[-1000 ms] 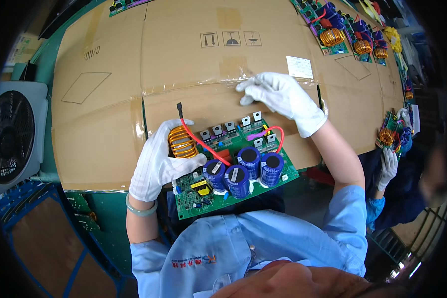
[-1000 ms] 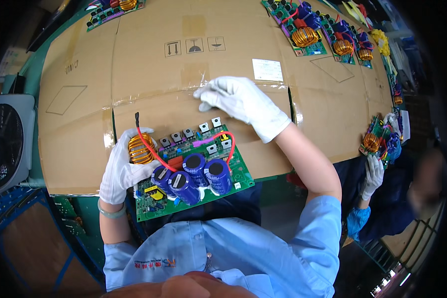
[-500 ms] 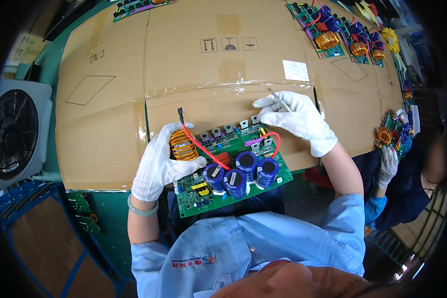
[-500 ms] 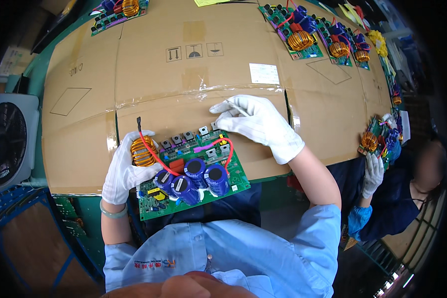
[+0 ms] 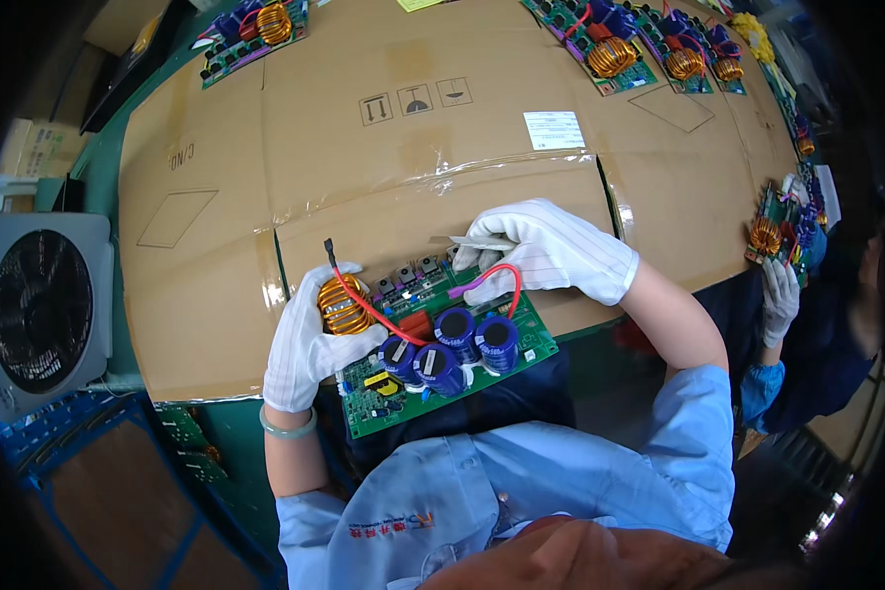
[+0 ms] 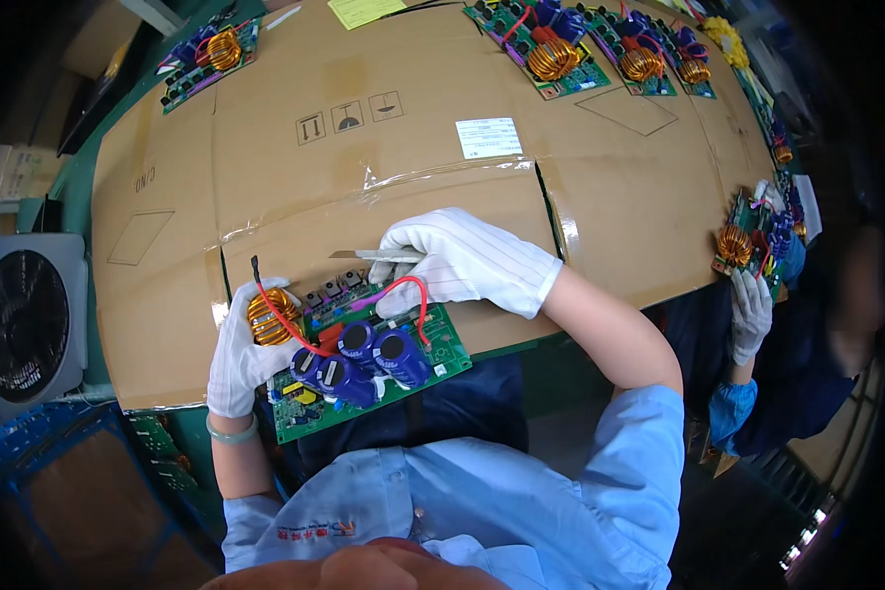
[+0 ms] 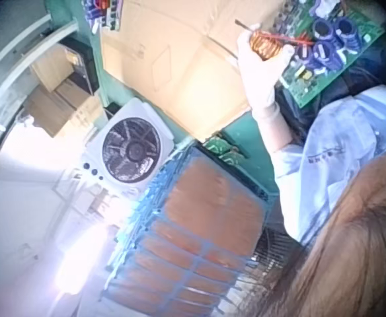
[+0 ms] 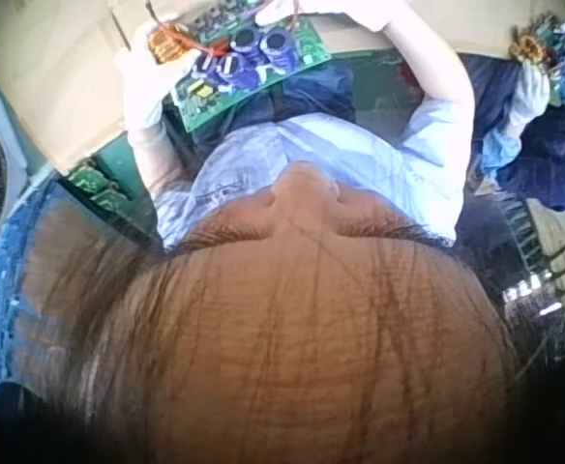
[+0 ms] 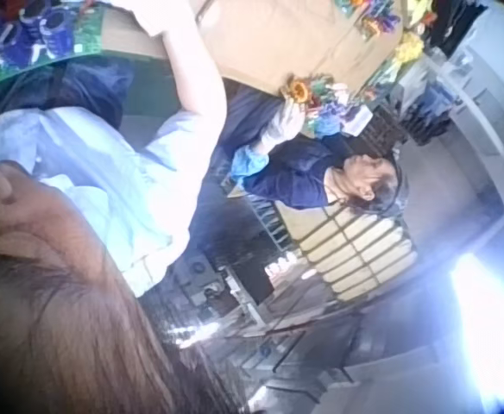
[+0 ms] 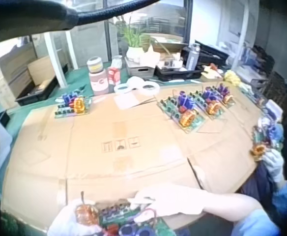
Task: The person picks up green circuit boards from a blue bin, places them on a table, and attaches components like copper coils and capacitors. They repeatedly handle the boards, flipping them over and moving them between the table and the bin.
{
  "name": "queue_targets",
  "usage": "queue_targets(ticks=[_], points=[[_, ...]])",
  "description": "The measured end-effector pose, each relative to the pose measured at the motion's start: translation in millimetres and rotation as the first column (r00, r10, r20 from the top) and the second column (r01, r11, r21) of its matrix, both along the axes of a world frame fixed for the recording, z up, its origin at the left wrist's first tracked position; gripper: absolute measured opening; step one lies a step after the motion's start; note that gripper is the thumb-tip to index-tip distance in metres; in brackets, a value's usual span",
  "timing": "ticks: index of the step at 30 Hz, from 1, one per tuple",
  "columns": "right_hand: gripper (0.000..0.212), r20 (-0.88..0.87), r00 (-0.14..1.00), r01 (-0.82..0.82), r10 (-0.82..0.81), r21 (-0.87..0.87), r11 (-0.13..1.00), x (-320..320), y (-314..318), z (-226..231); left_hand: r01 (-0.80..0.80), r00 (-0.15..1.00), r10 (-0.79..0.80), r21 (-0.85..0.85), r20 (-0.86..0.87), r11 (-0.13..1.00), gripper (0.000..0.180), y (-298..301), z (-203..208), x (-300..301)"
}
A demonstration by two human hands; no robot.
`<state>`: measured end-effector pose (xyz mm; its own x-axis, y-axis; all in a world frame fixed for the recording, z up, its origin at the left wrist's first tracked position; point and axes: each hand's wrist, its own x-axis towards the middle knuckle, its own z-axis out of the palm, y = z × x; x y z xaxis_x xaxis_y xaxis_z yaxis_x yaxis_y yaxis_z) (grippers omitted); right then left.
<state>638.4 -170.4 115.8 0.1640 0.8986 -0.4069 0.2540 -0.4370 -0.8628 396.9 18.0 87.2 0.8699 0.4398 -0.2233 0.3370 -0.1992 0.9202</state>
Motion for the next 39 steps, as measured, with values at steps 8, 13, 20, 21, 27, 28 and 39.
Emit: queue_targets(ticks=[8,13,20,21,27,28,39], points=[[0.040,-0.067,0.998,0.014,-0.003,0.165,0.986,3,-6,-22,0.069,0.997,-0.070,0.011,0.038,0.998,0.073,2,-10,-5],[0.053,0.321,0.935,-0.237,0.150,0.250,0.939,3,3,-17,0.034,0.999,-0.032,-0.075,0.025,0.997,0.074,7,-17,-8],[0.067,0.374,0.916,-0.251,0.141,0.263,0.932,9,10,-21,0.014,1.000,-0.012,-0.150,0.015,0.989,0.072,13,-24,-4],[0.068,0.361,0.928,-0.216,0.086,0.336,0.917,9,11,-31,0.006,1.000,-0.005,-0.162,0.009,0.987,0.072,15,-27,-4],[0.053,0.075,0.986,-0.164,0.151,0.239,0.957,22,6,-22,-0.031,0.999,0.032,-0.280,-0.002,0.959,0.068,13,-17,6],[0.048,-0.009,0.996,-0.085,0.089,0.227,0.970,27,4,-21,-0.017,1.000,0.019,-0.275,0.002,0.961,0.067,15,-18,6],[0.047,0.104,0.994,0.017,-0.034,0.160,0.987,13,-19,-12,0.011,1.000,-0.003,-0.281,0.030,0.960,0.057,12,-12,7]])
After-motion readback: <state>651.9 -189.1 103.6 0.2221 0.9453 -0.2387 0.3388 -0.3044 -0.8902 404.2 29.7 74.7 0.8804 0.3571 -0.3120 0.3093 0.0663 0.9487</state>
